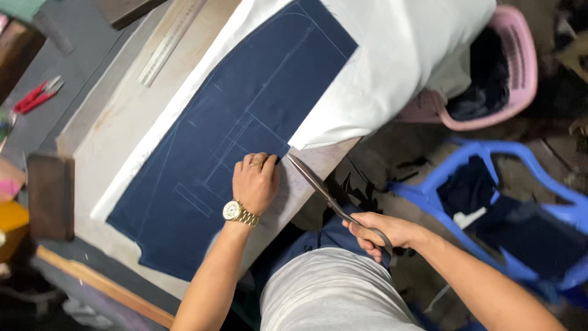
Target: The person aligns a blue fabric piece on a white material, then uses shears to cut along its marked edges, discarding the excess white scrap into a basket.
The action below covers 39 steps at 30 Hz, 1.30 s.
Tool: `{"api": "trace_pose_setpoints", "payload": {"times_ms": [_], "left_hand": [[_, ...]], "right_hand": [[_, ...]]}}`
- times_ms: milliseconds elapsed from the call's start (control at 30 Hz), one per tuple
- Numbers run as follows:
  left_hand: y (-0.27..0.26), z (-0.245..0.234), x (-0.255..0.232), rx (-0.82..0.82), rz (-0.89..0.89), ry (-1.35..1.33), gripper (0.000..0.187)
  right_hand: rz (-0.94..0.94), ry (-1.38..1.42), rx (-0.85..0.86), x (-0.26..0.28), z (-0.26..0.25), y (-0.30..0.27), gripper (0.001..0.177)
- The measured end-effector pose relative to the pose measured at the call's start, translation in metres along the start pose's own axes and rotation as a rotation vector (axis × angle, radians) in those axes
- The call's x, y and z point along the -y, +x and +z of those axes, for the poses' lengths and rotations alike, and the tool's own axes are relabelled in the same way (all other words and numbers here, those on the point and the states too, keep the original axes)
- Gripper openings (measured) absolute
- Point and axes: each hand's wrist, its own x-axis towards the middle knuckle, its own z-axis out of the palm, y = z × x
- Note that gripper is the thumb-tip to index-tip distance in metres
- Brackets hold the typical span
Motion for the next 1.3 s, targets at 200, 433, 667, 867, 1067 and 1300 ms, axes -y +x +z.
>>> {"api": "trace_pose_setpoints", "payload": {"times_ms": [200,433,667,867,1067,1300], "left_hand": [[0.008,0.010,0.013,0.121,0.123,0.029,0.057],[0.000,0.051,0.034,0.002,0.231,0.066,0.026],[0.018,0.030,0.048,0.133,0.296,0.000,0.022],[0.035,0.019,0.054,0.461,0.229,-0.126,0.055],[0.046,0.013,0.060,0.679,0.186,-0.227,0.074],[0.042,0.019,0.061,0.535,0.180,-0.306,0.050]], "right_hand": [[-0.119,0.195,-0.081,-0.005,0.063,0.022,0.054],[-0.211,0.405,-0.146,-0.032,0.119,0.048,0.058],[-0.344,0.539,-0.416,-0.047,0.192,0.128,0.043],[-0.360,0.563,-0.620,-0.009,0.220,0.170,0.044],[-0.345,0.634,-0.743,0.015,0.241,0.206,0.059],[-0.395,0.634,-0.737,0.019,0.245,0.209,0.049]]}}
